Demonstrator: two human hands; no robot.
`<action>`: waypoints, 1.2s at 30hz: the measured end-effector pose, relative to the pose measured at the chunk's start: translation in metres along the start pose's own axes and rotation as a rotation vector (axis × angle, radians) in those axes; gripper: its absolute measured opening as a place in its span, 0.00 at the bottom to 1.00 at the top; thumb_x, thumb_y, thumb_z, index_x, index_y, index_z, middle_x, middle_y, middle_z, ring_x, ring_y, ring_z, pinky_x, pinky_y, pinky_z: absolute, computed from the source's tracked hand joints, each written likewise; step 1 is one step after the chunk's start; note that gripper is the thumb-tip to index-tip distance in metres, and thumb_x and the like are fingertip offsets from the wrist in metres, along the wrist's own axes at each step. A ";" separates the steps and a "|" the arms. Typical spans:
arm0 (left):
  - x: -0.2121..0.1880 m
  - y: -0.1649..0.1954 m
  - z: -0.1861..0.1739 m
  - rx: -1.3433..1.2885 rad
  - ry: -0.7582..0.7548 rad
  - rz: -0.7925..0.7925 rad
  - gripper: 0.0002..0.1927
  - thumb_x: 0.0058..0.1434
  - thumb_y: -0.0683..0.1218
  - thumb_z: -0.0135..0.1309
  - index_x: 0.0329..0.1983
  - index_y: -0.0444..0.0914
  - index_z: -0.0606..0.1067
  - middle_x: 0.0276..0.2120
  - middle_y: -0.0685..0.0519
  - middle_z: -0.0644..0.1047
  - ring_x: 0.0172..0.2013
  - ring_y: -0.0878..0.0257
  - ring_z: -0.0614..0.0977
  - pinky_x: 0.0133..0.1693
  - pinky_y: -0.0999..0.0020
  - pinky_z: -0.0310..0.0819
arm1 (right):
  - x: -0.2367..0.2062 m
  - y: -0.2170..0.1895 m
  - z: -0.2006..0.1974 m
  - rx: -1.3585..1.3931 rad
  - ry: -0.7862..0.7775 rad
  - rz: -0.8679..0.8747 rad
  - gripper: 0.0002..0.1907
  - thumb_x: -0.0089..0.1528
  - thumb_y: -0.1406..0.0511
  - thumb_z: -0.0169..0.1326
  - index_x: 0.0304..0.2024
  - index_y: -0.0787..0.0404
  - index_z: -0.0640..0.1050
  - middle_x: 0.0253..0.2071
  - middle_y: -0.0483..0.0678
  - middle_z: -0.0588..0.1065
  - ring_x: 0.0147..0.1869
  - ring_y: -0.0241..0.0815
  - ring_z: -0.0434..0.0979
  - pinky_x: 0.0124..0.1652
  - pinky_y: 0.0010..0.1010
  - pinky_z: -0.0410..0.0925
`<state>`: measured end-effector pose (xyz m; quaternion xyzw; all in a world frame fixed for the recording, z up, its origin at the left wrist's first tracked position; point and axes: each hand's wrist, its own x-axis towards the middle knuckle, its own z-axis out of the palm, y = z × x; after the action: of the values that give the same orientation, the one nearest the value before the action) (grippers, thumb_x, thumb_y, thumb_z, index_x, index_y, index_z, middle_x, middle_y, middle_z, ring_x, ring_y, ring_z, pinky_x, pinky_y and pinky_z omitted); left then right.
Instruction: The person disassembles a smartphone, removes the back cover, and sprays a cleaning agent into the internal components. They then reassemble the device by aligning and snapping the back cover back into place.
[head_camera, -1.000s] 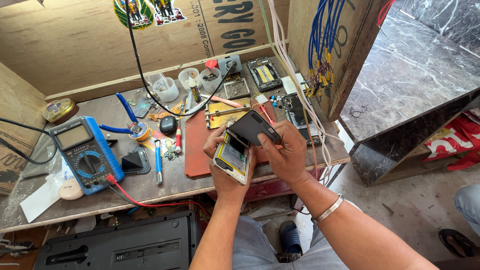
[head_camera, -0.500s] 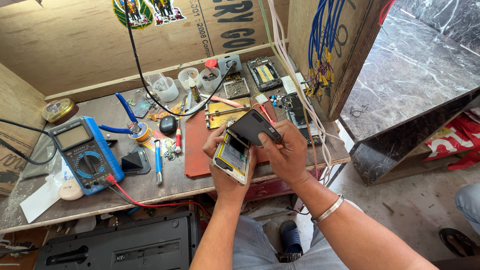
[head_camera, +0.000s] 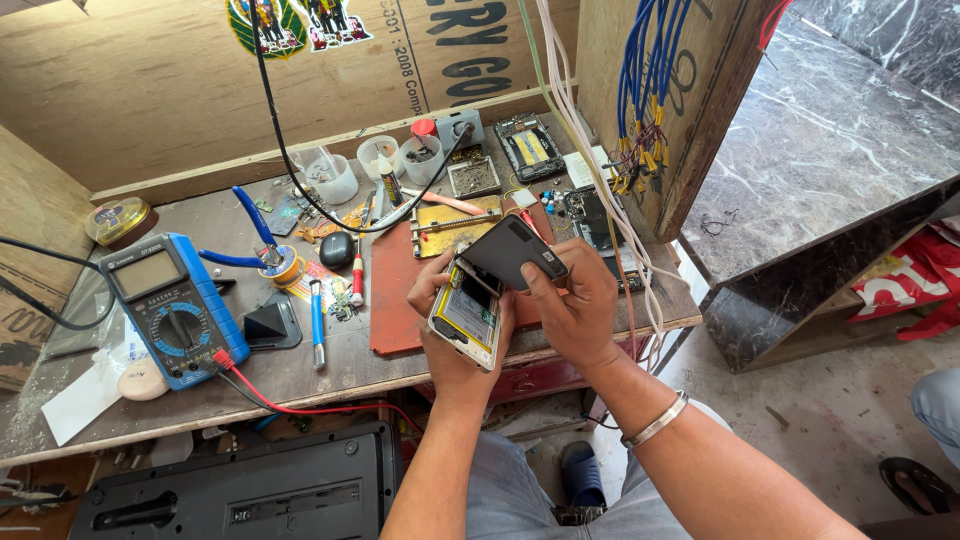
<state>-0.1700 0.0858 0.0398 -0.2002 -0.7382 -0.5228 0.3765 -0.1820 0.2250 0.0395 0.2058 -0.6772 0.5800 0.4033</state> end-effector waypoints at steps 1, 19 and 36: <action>0.001 0.000 0.000 0.000 0.000 0.005 0.32 0.61 0.41 0.66 0.53 0.40 0.54 0.61 0.40 0.70 0.60 0.49 0.79 0.59 0.59 0.75 | 0.000 0.000 0.001 0.005 0.004 0.001 0.07 0.67 0.73 0.58 0.36 0.65 0.73 0.36 0.47 0.73 0.35 0.32 0.75 0.34 0.22 0.68; 0.000 -0.003 -0.001 0.006 -0.019 -0.007 0.32 0.61 0.42 0.66 0.53 0.40 0.53 0.61 0.41 0.69 0.60 0.49 0.79 0.59 0.59 0.76 | -0.001 0.004 -0.001 -0.039 0.028 0.018 0.08 0.68 0.72 0.58 0.35 0.64 0.72 0.36 0.46 0.72 0.34 0.30 0.73 0.33 0.22 0.66; 0.000 -0.002 -0.005 -0.026 -0.027 -0.031 0.31 0.61 0.41 0.65 0.53 0.40 0.54 0.63 0.40 0.69 0.59 0.50 0.81 0.58 0.61 0.77 | -0.003 0.007 0.005 0.048 0.058 0.076 0.07 0.68 0.72 0.57 0.37 0.66 0.72 0.37 0.46 0.71 0.34 0.30 0.76 0.32 0.21 0.68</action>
<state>-0.1699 0.0801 0.0392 -0.2004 -0.7394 -0.5353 0.3558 -0.1867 0.2212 0.0326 0.1728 -0.6583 0.6168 0.3955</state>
